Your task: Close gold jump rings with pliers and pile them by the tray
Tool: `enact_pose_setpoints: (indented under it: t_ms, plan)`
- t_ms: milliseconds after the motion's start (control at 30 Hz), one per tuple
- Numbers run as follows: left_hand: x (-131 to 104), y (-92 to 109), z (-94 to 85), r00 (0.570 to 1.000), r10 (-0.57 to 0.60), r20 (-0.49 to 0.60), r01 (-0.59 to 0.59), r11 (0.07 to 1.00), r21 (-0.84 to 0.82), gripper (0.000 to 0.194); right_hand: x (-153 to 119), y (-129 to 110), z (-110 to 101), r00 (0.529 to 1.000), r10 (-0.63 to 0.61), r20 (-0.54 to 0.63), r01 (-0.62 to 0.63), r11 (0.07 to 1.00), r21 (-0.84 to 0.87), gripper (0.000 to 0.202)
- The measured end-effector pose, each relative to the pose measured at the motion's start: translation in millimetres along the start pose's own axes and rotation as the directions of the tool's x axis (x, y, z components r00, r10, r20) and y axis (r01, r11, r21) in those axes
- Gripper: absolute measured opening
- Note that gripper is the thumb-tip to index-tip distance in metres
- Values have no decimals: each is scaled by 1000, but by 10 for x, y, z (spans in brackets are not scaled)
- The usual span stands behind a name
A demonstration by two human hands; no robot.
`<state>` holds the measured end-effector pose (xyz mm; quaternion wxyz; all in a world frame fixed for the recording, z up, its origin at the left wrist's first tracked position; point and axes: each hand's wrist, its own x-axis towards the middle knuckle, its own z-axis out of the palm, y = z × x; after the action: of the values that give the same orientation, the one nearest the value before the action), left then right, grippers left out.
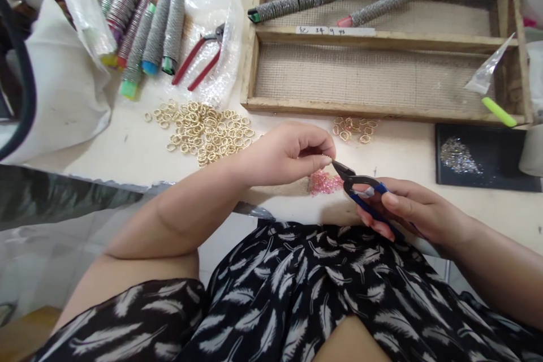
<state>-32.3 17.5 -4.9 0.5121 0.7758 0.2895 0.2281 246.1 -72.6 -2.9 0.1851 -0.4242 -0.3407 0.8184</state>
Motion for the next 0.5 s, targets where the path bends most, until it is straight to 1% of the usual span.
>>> enact_pose_setpoints:
  t_ms: [100,200,267,300,333,400,433,500]
  plan:
    - [-1,0,-7,1000,6,4,-6,998,-64,6,-3,21,-2,1000,7,-5,-6,998,55,50]
    - [5,-15,6,999,-41,23,45,977,-209,8,0,30,0,1000,-11,-2,11,999,52,50]
    - [8,-24,34,997,-78,7,77,959,-273,9,6,28,2,1000,-27,-9,27,999,34,49]
    - [8,-27,52,996,-90,-14,82,956,-280,9,8,24,3,999,-32,-15,33,999,25,48]
    - [6,-29,71,995,-91,-44,76,961,-267,9,9,20,4,999,-35,-20,35,999,20,47]
    - [0,-36,106,991,-53,-122,31,983,-179,9,7,9,8,999,-28,-33,28,999,21,46]
    - [-3,-42,120,987,-13,-158,-5,994,-113,9,5,4,9,999,-25,-38,26,999,29,47]
    - [-5,-60,136,972,110,-209,-106,994,29,11,0,-1,10,999,-20,-43,22,999,48,49]
